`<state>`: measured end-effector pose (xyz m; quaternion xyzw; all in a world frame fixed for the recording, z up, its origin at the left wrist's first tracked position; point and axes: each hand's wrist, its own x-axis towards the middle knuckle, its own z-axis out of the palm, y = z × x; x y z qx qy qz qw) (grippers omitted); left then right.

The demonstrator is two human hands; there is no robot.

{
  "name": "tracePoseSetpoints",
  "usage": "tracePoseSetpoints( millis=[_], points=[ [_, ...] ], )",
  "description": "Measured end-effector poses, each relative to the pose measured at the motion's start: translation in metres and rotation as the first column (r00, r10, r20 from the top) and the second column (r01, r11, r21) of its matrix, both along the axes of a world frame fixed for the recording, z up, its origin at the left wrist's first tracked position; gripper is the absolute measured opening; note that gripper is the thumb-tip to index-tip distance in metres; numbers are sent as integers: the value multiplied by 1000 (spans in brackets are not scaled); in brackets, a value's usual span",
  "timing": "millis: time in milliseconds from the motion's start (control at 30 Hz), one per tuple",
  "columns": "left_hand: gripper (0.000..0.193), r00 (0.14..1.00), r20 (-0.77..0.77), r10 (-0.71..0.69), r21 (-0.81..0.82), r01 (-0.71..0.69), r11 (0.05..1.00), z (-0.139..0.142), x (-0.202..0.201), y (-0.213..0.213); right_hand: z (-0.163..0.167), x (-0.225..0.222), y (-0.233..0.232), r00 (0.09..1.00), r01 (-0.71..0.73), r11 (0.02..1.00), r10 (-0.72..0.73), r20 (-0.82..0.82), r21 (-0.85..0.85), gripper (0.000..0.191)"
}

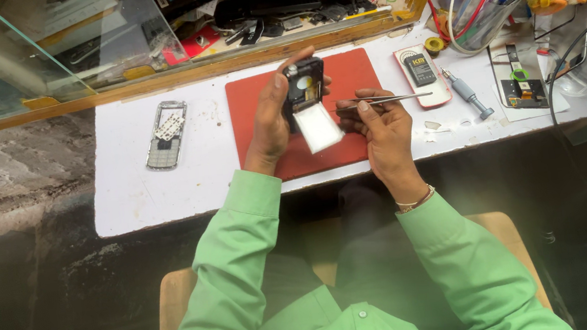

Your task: The person disassembles a small electronic device, removes the battery, and uses a screwdriver to separate the casing. They then apply flux to the circuit board and use a soldering iron to work on the components.

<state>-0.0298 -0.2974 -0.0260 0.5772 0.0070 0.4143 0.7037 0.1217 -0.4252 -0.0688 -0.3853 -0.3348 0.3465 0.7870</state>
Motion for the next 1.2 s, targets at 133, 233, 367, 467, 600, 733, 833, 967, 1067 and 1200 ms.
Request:
tracePoseSetpoints(
  millis=[133, 233, 367, 467, 600, 733, 833, 967, 1067, 1200],
  points=[
    [71, 1000, -18, 26, -237, -29, 971, -18, 14, 22, 0, 0, -1, 1000, 2, 1000, -2, 16, -21, 22],
    [69, 999, -1, -40, -508, 34, 861, -31, 22, 43, 0, 1, -2, 1000, -22, 1000, 22, 9, 1, 24],
    [71, 996, -28, -82, -551, 53, 833, -43, 25, 55, -1, 3, -2, 999, -42, 999, 43, -22, 28, 24],
    [75, 993, -49, -108, -555, 63, 829, -48, 27, 57, -1, 2, -2, 998, -43, 998, 45, -34, 49, 23],
    [73, 992, -55, -112, -560, 62, 826, -49, 27, 58, 2, 0, -2, 1000, -18, 999, 19, -13, 43, 23],
    [71, 994, -52, -94, -555, 50, 831, -52, 30, 57, 8, 1, 0, 1000, 14, 1000, -14, -26, -1, 24],
    [72, 996, -24, -81, -546, 55, 836, -54, 31, 56, 12, 3, 3, 998, 0, 1000, -1, -68, -6, 23],
    [71, 996, -4, -84, -539, 69, 840, -56, 31, 56, 15, 4, 9, 998, 43, 998, -45, -50, -40, 22],
    [71, 994, 10, -107, -559, 95, 824, -54, 32, 56, 20, 9, 18, 998, 64, 998, -64, -28, 3, 20],
    [72, 989, -10, -148, -549, 118, 828, -45, 32, 52, 35, 17, 32, 992, 63, 991, -75, 103, 119, 18]
  ],
)
